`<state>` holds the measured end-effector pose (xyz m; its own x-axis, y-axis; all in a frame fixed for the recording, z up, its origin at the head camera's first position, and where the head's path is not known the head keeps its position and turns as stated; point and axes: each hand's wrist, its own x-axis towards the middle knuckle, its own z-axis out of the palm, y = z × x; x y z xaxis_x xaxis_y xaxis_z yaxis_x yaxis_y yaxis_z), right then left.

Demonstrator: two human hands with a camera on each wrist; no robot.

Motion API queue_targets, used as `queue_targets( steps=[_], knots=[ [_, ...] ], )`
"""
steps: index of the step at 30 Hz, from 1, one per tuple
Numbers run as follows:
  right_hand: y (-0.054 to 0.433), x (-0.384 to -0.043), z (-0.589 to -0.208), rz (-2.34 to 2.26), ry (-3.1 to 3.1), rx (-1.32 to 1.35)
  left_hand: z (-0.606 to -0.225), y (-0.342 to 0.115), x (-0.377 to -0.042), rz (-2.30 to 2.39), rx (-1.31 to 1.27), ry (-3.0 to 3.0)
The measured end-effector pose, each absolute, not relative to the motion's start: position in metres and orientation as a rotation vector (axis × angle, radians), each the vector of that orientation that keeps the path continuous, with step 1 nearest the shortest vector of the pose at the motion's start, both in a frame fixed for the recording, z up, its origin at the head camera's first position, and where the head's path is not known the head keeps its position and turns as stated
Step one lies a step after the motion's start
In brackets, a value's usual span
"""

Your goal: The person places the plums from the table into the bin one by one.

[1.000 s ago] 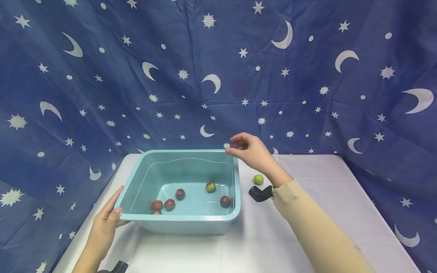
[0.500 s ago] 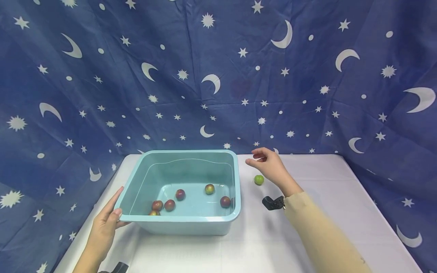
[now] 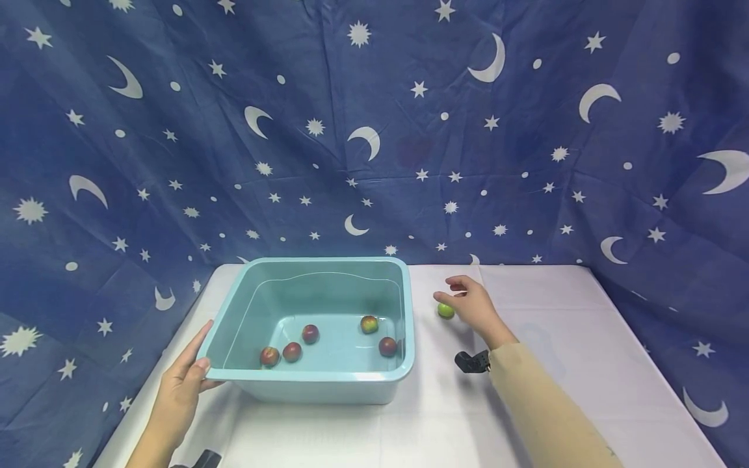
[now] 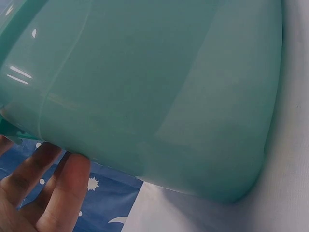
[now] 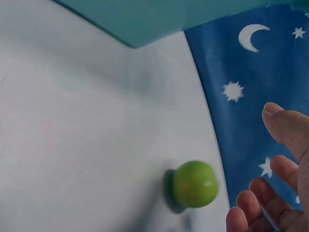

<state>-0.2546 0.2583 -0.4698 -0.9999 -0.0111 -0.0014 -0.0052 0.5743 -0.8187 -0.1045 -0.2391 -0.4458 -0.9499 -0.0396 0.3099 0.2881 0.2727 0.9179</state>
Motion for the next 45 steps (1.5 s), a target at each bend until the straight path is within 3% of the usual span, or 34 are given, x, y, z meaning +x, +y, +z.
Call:
queue_targets(
  steps=[23,45],
  knots=[
    [0.266,-0.255,-0.513,-1.381,2.683,0.181,-0.445,-0.238,-0.104,-1.729,-0.227,-2.254],
    [0.268,-0.254,-0.505,-1.351,2.666,0.156,-0.447,-0.241,-0.105,-1.723,-0.245,-2.314]
  ],
)
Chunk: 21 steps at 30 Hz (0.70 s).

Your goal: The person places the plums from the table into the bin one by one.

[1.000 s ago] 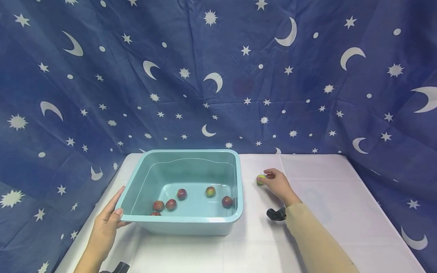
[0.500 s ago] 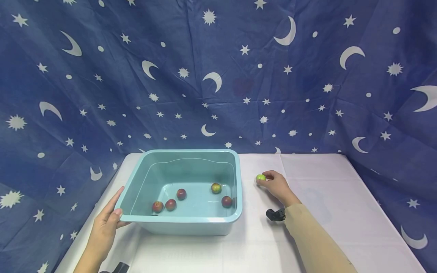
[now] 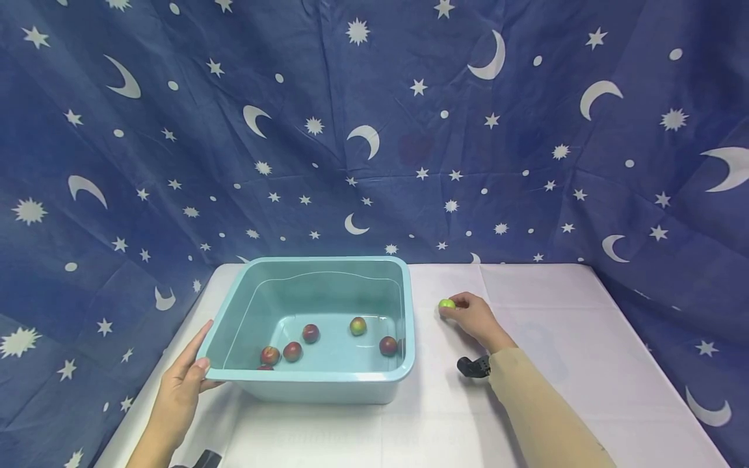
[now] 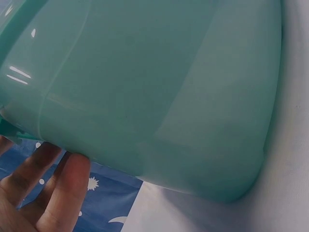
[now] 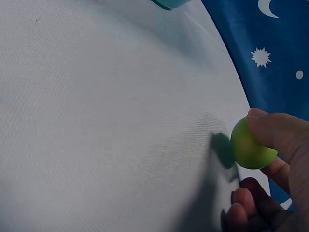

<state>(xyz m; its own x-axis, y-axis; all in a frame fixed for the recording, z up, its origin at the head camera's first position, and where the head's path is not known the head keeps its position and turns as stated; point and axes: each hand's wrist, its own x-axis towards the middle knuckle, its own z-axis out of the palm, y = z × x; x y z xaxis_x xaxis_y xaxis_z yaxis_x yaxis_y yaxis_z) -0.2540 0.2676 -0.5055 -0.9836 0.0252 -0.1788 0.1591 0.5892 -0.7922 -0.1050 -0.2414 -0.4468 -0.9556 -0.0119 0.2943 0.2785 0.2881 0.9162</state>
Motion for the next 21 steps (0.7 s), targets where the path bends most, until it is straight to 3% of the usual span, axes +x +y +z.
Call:
queue_targets(
  steps=[9,21],
  knots=[
    [0.274,-0.249,-0.486,-1.384,2.604,0.128,-0.445,-0.240,-0.104,-1.721,-0.236,-2.288],
    [0.272,-0.242,-0.441,-1.341,2.785,-0.132,-0.446,-0.241,-0.105,-1.705,-0.258,-2.313]
  ],
)
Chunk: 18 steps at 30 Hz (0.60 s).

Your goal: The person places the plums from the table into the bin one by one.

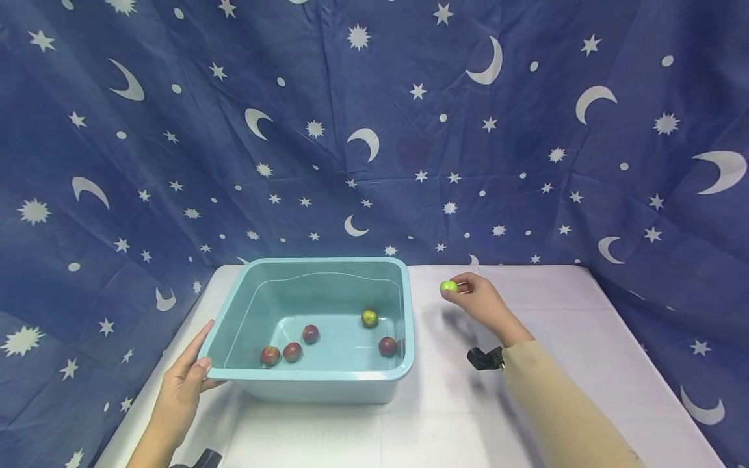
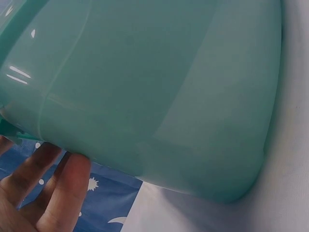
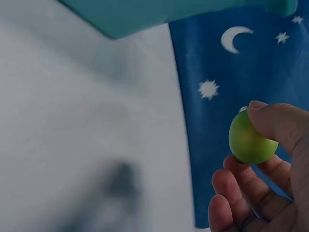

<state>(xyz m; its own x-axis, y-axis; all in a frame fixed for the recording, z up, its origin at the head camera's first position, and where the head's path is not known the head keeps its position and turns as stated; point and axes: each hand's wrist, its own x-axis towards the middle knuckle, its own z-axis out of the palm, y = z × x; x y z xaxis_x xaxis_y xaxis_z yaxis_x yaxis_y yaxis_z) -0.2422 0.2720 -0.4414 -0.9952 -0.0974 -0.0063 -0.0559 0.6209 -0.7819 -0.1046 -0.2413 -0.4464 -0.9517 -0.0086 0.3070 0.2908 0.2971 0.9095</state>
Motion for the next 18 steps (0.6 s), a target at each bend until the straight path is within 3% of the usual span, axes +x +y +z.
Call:
queue_targets(
  steps=[18],
  knots=[
    [0.247,-0.243,-0.374,-1.389,2.837,-0.324,-0.447,-0.241,-0.105,-1.715,-0.250,-2.321]
  ],
)
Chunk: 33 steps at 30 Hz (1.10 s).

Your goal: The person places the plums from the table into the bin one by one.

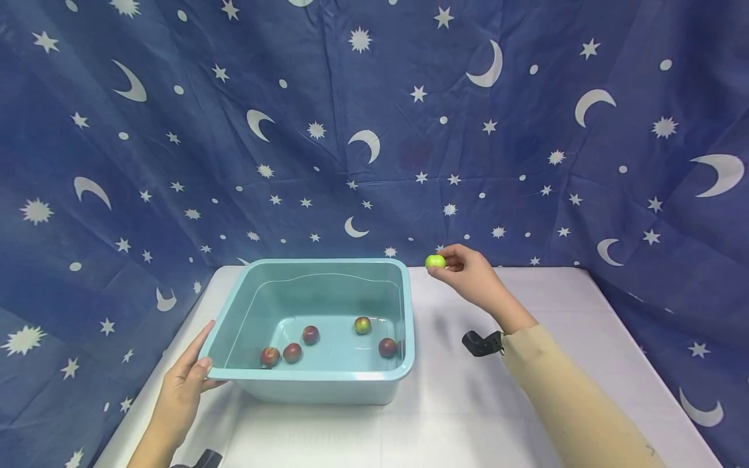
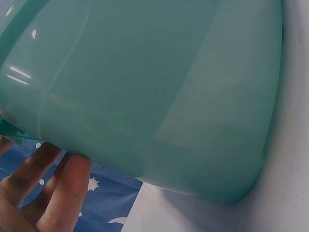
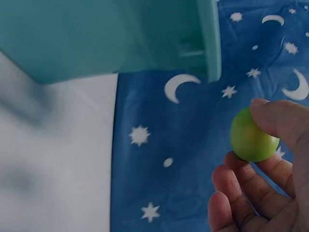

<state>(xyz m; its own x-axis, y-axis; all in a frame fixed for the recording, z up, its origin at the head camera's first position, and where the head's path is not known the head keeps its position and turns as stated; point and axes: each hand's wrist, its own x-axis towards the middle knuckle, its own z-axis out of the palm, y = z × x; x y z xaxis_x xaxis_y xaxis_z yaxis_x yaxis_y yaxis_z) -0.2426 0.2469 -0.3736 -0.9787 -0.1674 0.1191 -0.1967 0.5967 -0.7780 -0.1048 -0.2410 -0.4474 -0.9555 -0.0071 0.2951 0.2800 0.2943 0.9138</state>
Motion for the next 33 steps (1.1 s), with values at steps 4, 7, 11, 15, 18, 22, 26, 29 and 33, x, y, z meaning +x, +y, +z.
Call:
queue_targets(
  steps=[4,7,11,15,18,22,26,29,33],
  knots=[
    [0.240,-0.240,-0.363,1.356,-2.770,0.346,-0.447,-0.241,-0.105,-1.715,-0.245,-2.319],
    [0.234,-0.238,-0.356,1.350,-2.769,0.367,-0.447,-0.241,-0.105,-1.704,-0.242,-2.320],
    [0.226,-0.236,-0.347,1.362,-2.754,0.399,-0.448,-0.242,-0.106,-1.695,-0.241,-2.321],
    [0.217,-0.235,-0.338,1.364,-2.740,0.442,-0.447,-0.241,-0.106,-1.691,-0.238,-2.322],
    [0.209,-0.235,-0.331,1.381,-2.734,0.463,-0.446,-0.241,-0.106,-1.692,-0.235,-2.321],
    [0.198,-0.236,-0.325,1.400,-2.734,0.477,-0.445,-0.240,-0.106,-1.701,-0.229,-2.316],
    [0.185,-0.238,-0.322,1.399,-2.731,0.507,-0.443,-0.238,-0.105,-1.712,-0.216,-2.297],
    [0.175,-0.240,-0.321,1.414,-2.718,0.542,-0.443,-0.238,-0.105,-1.713,-0.209,-2.292],
    [0.159,-0.241,-0.322,1.459,-2.704,0.601,-0.446,-0.239,-0.104,-1.697,-0.210,-2.318]
  ],
)
